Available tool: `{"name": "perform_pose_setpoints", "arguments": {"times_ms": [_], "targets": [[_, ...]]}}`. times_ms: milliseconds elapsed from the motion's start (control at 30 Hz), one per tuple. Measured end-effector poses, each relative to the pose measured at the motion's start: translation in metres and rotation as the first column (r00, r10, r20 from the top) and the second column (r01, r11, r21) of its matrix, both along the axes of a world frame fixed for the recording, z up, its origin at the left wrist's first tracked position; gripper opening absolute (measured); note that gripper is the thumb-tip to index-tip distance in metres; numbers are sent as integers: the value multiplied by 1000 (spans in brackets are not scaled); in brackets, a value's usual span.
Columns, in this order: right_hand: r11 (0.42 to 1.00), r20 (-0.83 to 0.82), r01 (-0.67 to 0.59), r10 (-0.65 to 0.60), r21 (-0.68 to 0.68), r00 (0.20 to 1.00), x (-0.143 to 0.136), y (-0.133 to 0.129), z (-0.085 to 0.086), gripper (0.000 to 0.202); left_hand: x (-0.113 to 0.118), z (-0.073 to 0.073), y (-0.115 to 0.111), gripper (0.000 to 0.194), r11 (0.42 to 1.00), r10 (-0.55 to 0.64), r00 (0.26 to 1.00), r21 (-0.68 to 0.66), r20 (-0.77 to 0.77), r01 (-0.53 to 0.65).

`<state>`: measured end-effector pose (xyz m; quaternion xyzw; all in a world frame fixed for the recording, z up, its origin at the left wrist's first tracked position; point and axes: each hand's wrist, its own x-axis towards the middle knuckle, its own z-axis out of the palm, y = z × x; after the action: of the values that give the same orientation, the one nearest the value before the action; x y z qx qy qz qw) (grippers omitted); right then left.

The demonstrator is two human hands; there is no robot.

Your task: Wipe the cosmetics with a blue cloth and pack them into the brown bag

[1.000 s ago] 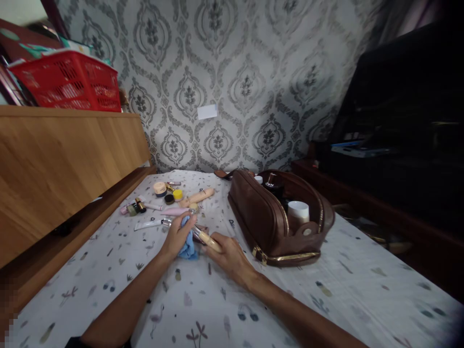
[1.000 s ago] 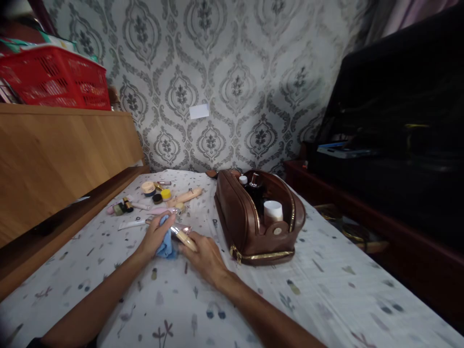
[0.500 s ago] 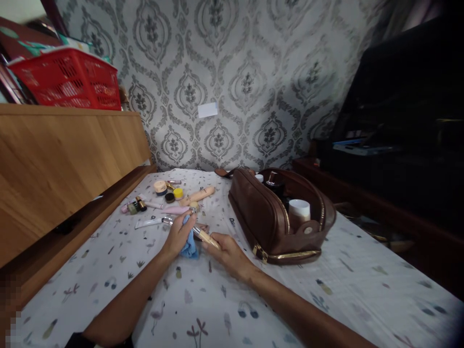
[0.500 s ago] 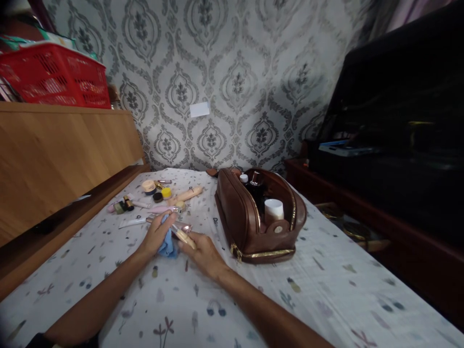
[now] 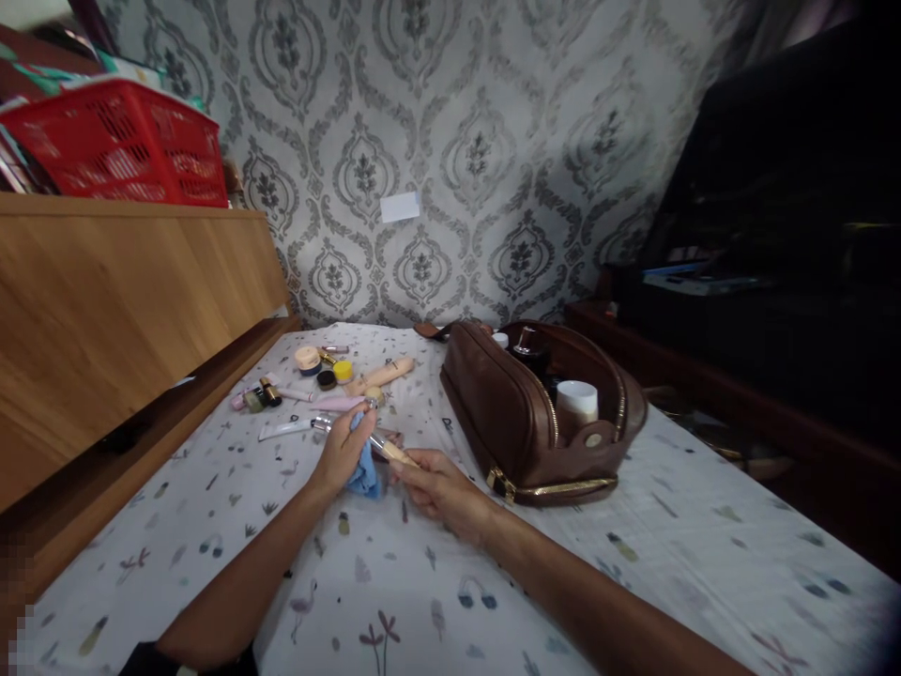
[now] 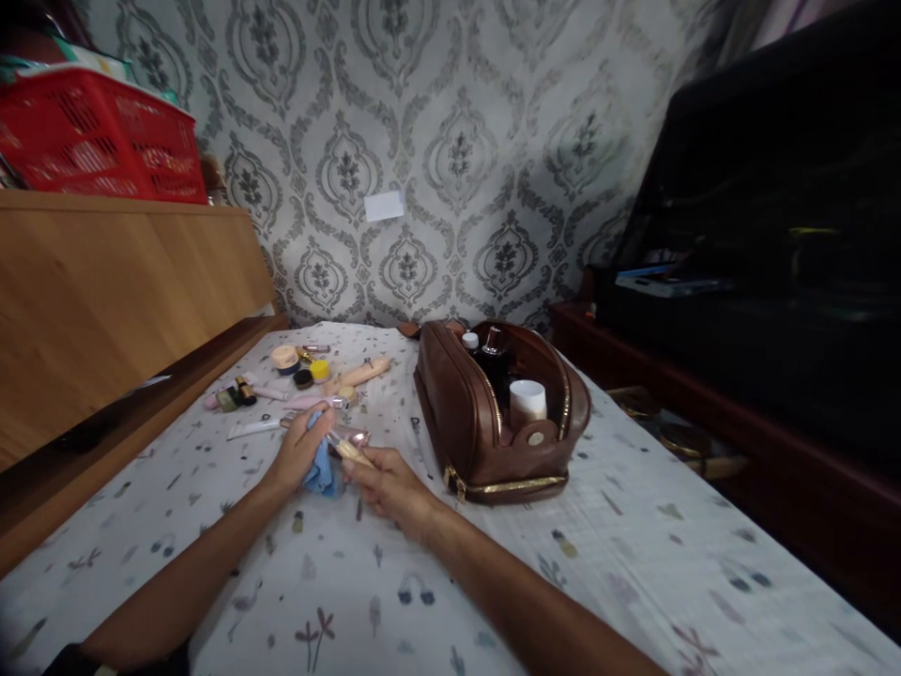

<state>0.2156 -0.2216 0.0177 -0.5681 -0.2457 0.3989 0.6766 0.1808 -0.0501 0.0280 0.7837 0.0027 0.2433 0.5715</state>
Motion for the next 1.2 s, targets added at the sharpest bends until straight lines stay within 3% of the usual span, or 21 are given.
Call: {"name": "perform_pose_setpoints", "arguments": {"times_ms": [167, 267, 433, 633, 833, 1033, 1200], "targets": [[999, -21, -6, 7, 32, 1000, -1, 0, 1, 53, 1, -2, 0, 43, 999, 26, 1000, -42, 3, -26], [999, -9, 23, -22, 35, 1000, -3, 0, 4, 58, 3, -5, 2, 53, 988, 43, 997, -148, -56, -51], [996, -66, 81, -78, 42, 995, -1, 2, 3, 57, 7, -12, 5, 63, 943, -55, 990, -332, -131, 8], [993, -80, 98, -93, 68, 992, 2, 4, -2, 55, 2, -7, -2, 47, 906, -169, 978, -409, -119, 107], [988, 30, 120, -124, 94, 992, 5, 2, -1, 54, -2, -2, -4, 40, 907, -76, 992, -421, -99, 28], [948, 73, 231, -252, 219, 965, 3, -6, 16, 55, -8, 12, -6, 46, 862, -47, 991, -507, -123, -22], [929, 186, 261, -314, 262, 931, -7, -27, 41, 46, -15, 25, -20, 46, 850, -99, 989, -526, -107, 28]]}}
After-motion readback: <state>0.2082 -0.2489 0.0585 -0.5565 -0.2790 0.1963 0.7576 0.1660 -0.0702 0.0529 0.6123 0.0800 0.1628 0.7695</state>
